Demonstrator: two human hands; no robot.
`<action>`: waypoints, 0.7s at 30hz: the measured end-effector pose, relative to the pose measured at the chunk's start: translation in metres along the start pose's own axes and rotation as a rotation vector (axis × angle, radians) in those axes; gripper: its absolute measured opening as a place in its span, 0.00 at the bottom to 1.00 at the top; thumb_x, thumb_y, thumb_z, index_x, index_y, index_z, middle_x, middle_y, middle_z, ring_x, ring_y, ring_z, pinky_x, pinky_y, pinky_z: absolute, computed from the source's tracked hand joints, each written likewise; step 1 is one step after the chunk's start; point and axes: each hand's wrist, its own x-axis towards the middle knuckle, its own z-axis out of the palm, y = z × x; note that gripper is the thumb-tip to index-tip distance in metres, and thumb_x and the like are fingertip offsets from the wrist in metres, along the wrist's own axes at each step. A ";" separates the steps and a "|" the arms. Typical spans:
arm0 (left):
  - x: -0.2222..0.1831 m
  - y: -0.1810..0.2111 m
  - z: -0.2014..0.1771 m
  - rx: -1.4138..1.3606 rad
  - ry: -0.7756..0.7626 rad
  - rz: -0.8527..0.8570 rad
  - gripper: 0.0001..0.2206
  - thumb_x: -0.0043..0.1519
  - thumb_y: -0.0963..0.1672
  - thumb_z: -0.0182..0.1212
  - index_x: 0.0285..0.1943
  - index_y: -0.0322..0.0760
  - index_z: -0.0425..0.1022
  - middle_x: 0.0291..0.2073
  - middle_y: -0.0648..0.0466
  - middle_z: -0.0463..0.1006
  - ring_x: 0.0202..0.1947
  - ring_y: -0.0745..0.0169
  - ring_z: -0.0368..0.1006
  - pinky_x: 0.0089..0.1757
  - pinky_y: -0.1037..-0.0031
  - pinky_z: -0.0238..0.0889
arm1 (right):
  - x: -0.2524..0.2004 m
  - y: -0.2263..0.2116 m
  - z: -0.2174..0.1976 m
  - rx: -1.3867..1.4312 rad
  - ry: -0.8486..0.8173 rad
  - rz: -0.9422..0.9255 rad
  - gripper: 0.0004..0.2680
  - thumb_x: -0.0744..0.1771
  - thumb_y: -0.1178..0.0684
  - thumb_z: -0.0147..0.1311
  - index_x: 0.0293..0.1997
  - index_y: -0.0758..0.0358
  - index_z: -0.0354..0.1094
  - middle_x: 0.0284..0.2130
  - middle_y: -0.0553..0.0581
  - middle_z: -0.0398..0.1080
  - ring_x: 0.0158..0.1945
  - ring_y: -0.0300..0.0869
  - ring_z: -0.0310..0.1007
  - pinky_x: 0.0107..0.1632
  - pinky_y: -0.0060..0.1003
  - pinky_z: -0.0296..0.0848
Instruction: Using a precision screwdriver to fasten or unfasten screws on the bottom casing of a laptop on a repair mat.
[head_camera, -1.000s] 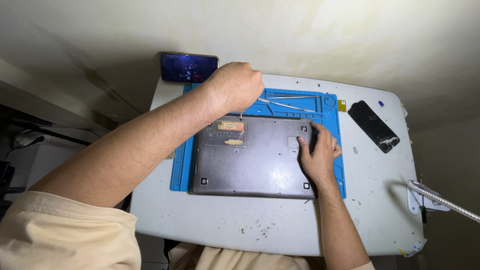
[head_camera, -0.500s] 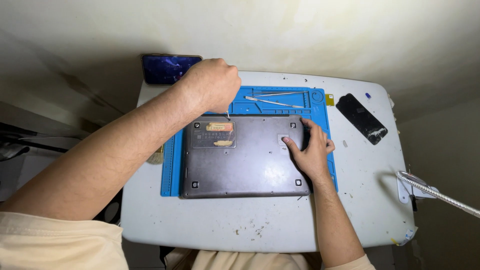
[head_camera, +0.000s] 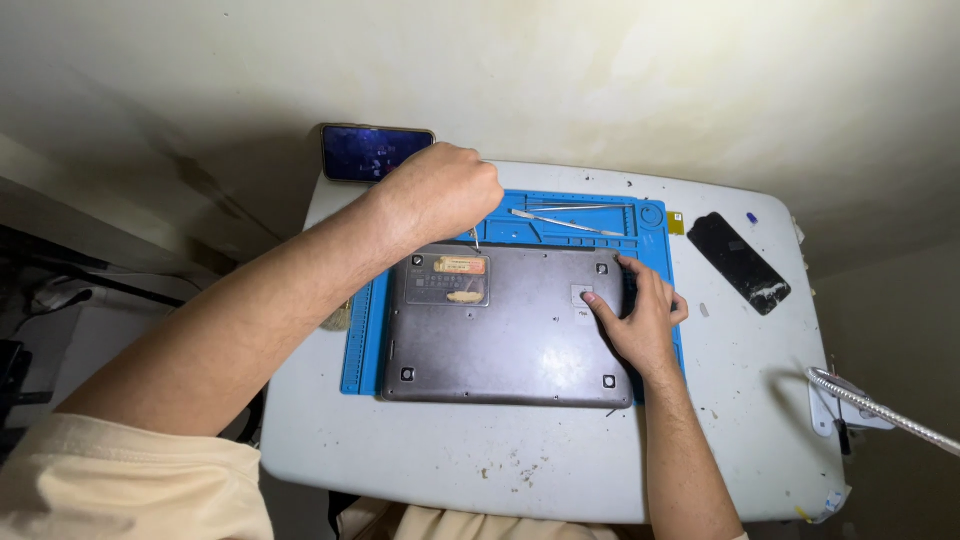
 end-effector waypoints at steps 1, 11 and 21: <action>-0.011 0.000 -0.004 0.009 0.005 -0.002 0.13 0.58 0.34 0.62 0.20 0.37 0.77 0.15 0.51 0.77 0.23 0.53 0.81 0.26 0.66 0.77 | -0.001 0.000 -0.003 0.001 0.006 -0.008 0.25 0.65 0.42 0.67 0.66 0.57 0.61 0.57 0.57 0.66 0.61 0.54 0.60 0.65 0.60 0.37; -0.120 0.096 -0.006 -0.322 0.535 -0.221 0.05 0.65 0.40 0.63 0.45 0.42 0.83 0.28 0.57 0.75 0.29 0.66 0.67 0.31 0.80 0.66 | -0.043 -0.091 -0.031 0.276 0.101 -0.367 0.13 0.64 0.55 0.65 0.53 0.61 0.74 0.48 0.57 0.76 0.44 0.51 0.74 0.42 0.40 0.74; -0.141 0.145 -0.011 -0.423 0.644 -0.339 0.05 0.64 0.35 0.65 0.46 0.30 0.80 0.36 0.54 0.75 0.28 0.59 0.63 0.33 0.71 0.63 | -0.062 -0.124 -0.015 0.203 -0.083 -0.613 0.07 0.67 0.58 0.60 0.50 0.61 0.74 0.43 0.52 0.77 0.46 0.42 0.76 0.51 0.33 0.73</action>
